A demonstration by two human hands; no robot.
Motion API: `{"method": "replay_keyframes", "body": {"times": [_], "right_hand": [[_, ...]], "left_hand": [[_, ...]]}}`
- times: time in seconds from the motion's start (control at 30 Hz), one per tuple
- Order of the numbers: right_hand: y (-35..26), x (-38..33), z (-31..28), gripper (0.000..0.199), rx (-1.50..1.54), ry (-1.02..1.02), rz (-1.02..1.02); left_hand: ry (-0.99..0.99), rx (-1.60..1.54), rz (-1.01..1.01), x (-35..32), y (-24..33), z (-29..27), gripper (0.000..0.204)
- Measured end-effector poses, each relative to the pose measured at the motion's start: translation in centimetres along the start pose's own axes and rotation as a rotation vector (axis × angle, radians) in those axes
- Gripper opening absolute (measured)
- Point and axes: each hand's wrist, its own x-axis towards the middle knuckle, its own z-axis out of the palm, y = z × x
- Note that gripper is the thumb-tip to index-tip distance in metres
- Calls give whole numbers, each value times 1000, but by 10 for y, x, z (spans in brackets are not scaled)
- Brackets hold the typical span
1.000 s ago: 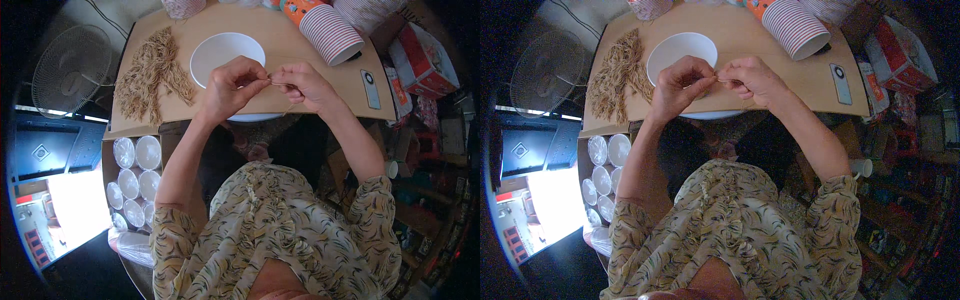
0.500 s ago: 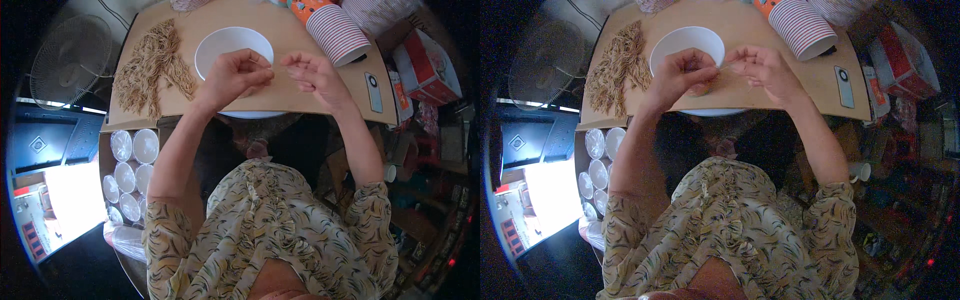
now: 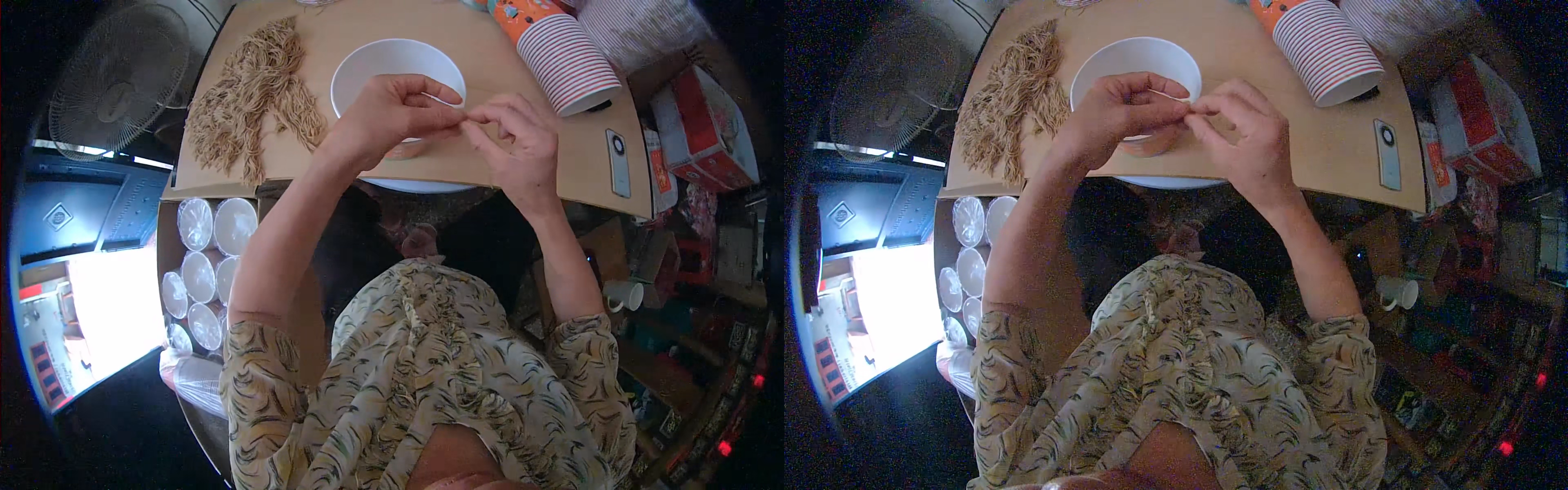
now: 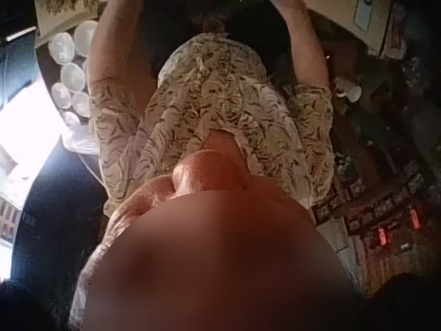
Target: Attaching thin cord strings to the rims of paper buckets for packaging.
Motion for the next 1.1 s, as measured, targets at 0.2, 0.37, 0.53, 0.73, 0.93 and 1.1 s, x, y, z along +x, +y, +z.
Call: {"method": "replay_keyframes", "body": {"times": [0.2,0.37,0.53,0.73,0.93,1.1], "right_hand": [[2,-1,5,12,57,22,77],[6,-2,4,12,70,29,102],[9,-3,-4,19,273,-5,326],[5,14,-33,20,-38,-33,56],[6,7,-31,27,190,-68,156],[7,0,-33,34,301,-177,289]], "left_hand": [[-49,-119,48,0,-11,-7,28],[-45,-119,68,0,-10,-4,29],[-69,37,75,-1,-4,-2,32],[-94,199,111,-1,-4,5,34],[-105,185,113,-4,2,11,36],[-62,142,184,-4,-2,13,41]]}}
